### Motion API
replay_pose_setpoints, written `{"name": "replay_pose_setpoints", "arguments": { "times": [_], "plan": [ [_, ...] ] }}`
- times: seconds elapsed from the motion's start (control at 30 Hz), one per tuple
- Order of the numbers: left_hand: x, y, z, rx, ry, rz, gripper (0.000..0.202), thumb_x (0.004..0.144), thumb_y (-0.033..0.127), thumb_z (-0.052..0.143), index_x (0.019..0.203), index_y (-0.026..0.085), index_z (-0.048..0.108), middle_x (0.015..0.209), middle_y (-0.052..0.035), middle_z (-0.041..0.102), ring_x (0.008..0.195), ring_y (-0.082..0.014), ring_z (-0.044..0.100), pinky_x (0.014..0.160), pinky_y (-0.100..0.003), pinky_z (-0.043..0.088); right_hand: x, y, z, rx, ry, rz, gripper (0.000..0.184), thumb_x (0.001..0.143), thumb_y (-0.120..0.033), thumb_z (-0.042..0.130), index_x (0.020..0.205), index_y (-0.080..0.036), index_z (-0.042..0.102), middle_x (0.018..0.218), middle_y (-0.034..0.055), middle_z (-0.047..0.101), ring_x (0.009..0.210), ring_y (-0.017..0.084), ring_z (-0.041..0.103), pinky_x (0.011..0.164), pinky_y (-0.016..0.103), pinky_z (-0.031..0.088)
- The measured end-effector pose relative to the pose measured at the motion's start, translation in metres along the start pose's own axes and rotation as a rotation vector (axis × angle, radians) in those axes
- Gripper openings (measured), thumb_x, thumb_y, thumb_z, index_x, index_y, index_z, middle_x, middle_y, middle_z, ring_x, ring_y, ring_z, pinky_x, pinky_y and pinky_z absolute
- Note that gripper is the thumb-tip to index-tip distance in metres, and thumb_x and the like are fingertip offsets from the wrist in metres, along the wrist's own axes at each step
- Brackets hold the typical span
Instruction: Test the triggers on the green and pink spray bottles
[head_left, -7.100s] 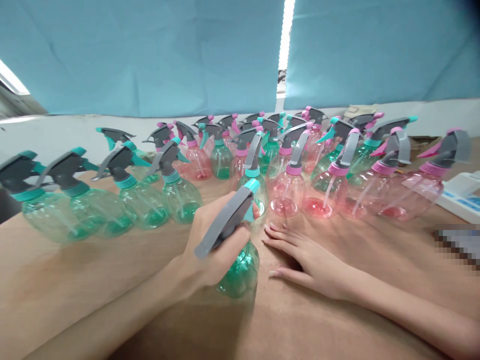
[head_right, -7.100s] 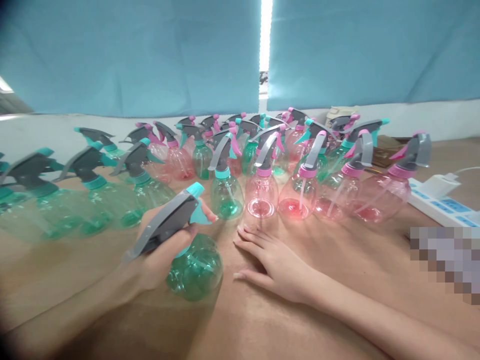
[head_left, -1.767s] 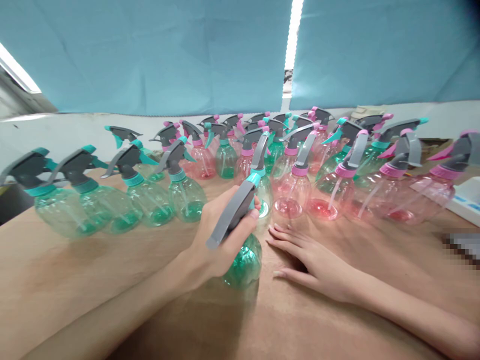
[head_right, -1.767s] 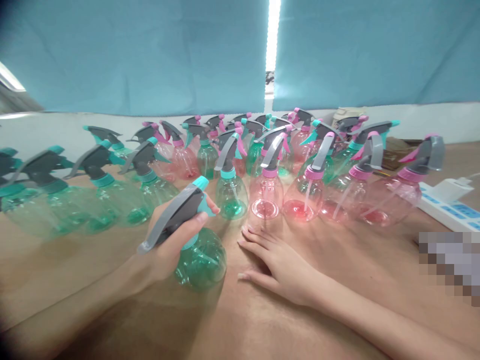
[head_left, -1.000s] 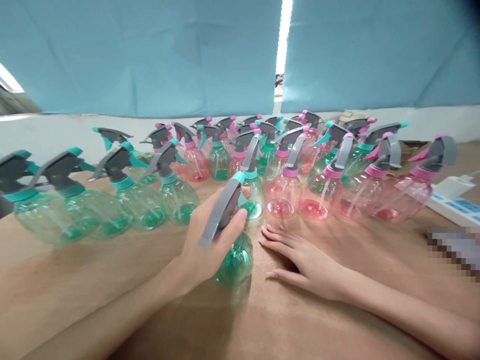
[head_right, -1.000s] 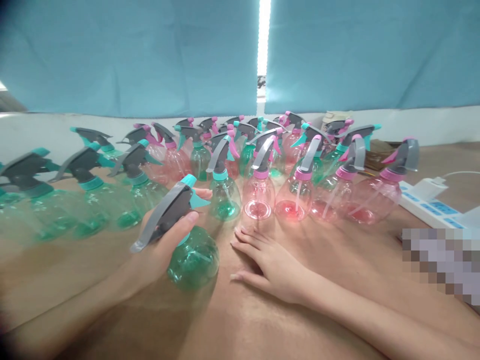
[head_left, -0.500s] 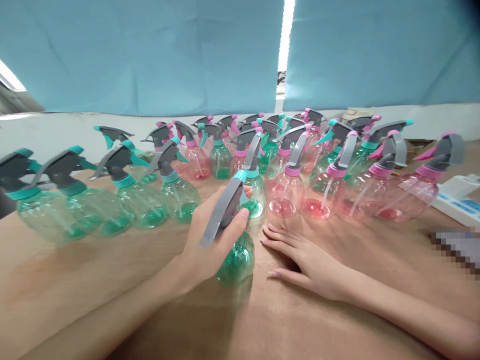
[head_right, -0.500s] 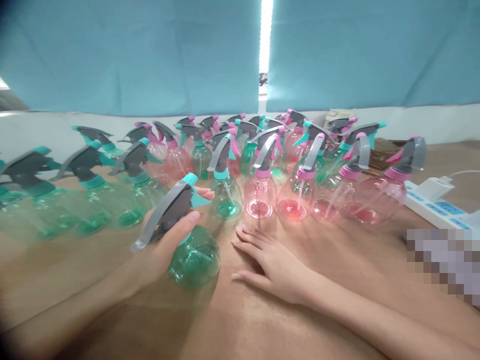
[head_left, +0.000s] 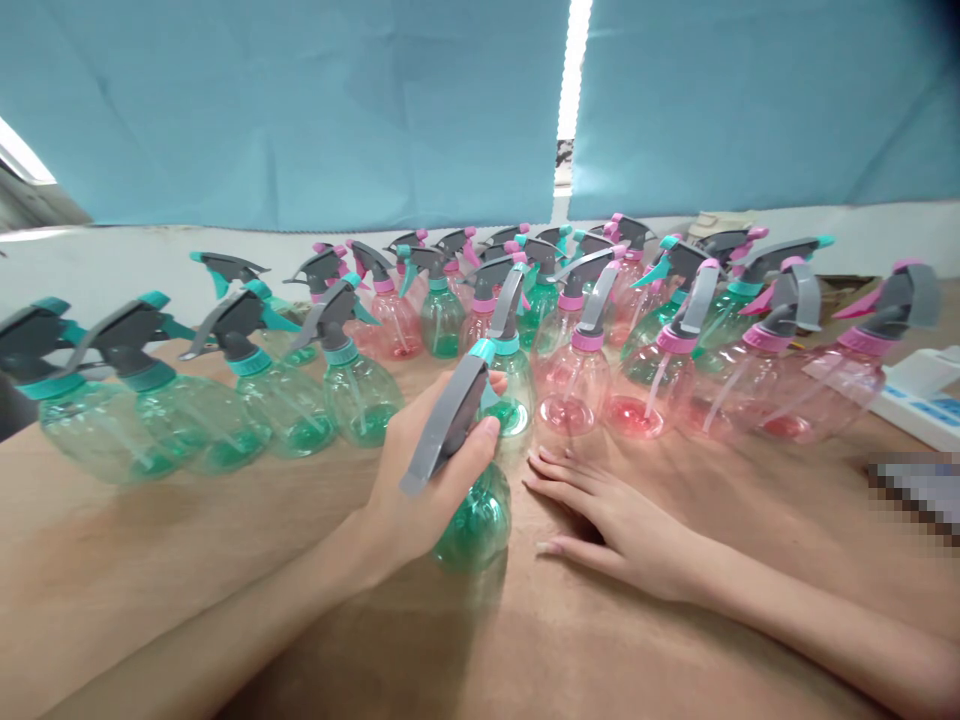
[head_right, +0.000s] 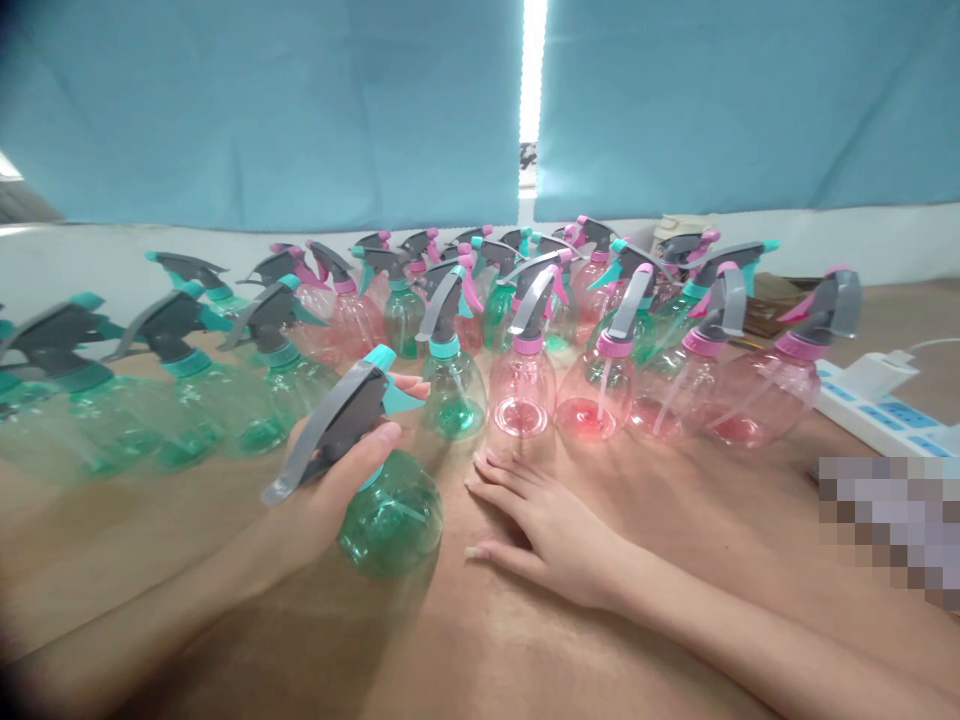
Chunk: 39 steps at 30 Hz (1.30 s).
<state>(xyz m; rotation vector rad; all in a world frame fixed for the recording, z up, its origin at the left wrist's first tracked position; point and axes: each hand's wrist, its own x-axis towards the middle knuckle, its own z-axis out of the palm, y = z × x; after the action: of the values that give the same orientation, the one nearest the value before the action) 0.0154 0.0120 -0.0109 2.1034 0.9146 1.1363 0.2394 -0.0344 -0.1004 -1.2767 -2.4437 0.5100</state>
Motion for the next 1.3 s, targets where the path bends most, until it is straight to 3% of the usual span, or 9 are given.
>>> {"name": "replay_pose_setpoints", "arguments": {
  "times": [0.3, 0.63, 0.87, 1.2, 1.3],
  "plan": [
    [0.001, 0.000, 0.001, 0.002, -0.020, -0.003, 0.016, 0.094, 0.024, 0.050, 0.109, 0.026, 0.054, 0.077, 0.0045, 0.047, 0.063, -0.0122, 0.042, 0.063, -0.027, 0.039, 0.002, 0.000, -0.001, -0.017, -0.022, 0.010, 0.069, 0.093, -0.061, 0.045, 0.146, -0.016, 0.042, 0.155, 0.0106, 0.034, 0.143, 0.027, 0.031, 0.115, 0.048, 0.030],
    [0.004, 0.007, 0.000, 0.042, -0.029, -0.058, 0.015, 0.091, 0.026, 0.048, 0.105, 0.024, 0.053, 0.074, 0.0040, 0.053, 0.056, -0.0120, 0.043, 0.056, -0.027, 0.039, 0.000, -0.001, 0.000, 0.015, 0.023, -0.002, 0.067, 0.092, -0.058, 0.050, 0.145, -0.017, 0.043, 0.154, 0.0119, 0.037, 0.141, 0.028, 0.033, 0.114, 0.050, 0.032],
    [0.005, 0.005, -0.002, 0.074, -0.022, -0.040, 0.015, 0.094, 0.035, 0.050, 0.101, 0.024, 0.057, 0.084, 0.0000, 0.063, 0.068, -0.0159, 0.058, 0.057, -0.029, 0.044, -0.001, 0.000, 0.002, 0.034, 0.063, -0.027, 0.064, 0.092, -0.054, 0.053, 0.146, -0.021, 0.042, 0.153, 0.0120, 0.038, 0.141, 0.030, 0.035, 0.113, 0.052, 0.033],
    [0.005, 0.007, -0.005, 0.171, -0.014, -0.013, 0.021, 0.095, 0.037, 0.048, 0.082, 0.022, 0.056, 0.075, 0.0014, 0.059, 0.066, -0.0154, 0.057, 0.058, -0.029, 0.042, 0.000, 0.000, 0.001, -0.009, 0.022, -0.018, 0.066, 0.093, -0.057, 0.049, 0.145, -0.017, 0.043, 0.154, 0.0121, 0.036, 0.142, 0.028, 0.032, 0.115, 0.050, 0.030],
    [0.005, 0.009, -0.005, 0.150, -0.008, -0.019, 0.019, 0.095, 0.037, 0.048, 0.085, 0.023, 0.057, 0.074, 0.0014, 0.059, 0.065, -0.0157, 0.056, 0.058, -0.029, 0.041, 0.000, 0.000, 0.001, 0.001, 0.037, -0.029, 0.065, 0.093, -0.056, 0.050, 0.145, -0.018, 0.042, 0.154, 0.0123, 0.036, 0.142, 0.028, 0.032, 0.115, 0.051, 0.031]
  ]
}}
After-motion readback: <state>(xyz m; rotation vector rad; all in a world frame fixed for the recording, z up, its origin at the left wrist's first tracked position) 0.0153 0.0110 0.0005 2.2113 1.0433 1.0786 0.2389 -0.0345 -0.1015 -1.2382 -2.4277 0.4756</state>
